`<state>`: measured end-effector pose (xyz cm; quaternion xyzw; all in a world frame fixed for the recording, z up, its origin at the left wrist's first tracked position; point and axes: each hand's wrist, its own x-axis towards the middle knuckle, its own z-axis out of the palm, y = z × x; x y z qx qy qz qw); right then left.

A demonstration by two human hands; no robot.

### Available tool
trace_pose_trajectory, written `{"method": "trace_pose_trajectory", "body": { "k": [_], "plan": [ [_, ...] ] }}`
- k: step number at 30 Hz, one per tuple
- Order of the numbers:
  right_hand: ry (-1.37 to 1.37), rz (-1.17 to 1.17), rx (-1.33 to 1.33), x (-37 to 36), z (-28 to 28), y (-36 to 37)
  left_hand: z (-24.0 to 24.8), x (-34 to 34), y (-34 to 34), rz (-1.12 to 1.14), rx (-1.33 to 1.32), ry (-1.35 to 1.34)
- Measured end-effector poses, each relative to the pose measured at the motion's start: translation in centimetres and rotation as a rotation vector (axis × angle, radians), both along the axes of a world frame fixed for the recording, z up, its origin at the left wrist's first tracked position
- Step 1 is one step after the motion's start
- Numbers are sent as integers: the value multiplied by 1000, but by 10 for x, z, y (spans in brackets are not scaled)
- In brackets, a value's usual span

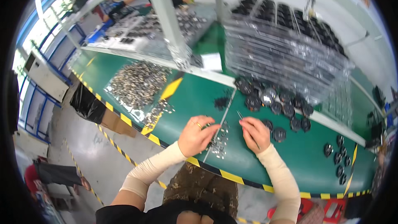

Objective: Assembling small speaker components at an electronics factory workstation.

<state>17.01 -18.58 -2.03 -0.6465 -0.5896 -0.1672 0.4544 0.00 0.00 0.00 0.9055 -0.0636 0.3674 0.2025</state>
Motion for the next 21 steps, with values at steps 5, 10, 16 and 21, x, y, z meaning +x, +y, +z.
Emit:
{"method": "trace_pose_trajectory", "body": {
  "k": [5, 10, 16, 21],
  "plan": [
    [-110, -82, -6, -17, -3, -11, 88, -53, -5, -82, -44, -205],
    [82, -213, 51, -10, -14, -32, 239, -132, -38, -746, -348, -373],
    [-61, -299, 123, -20, -5, -16, 219, -150, -75, -1339, -517, -259],
    [-82, -324, 145, -30, -4, -22, 231, -159, -89, -1844, -585, 9]
  ]
}}
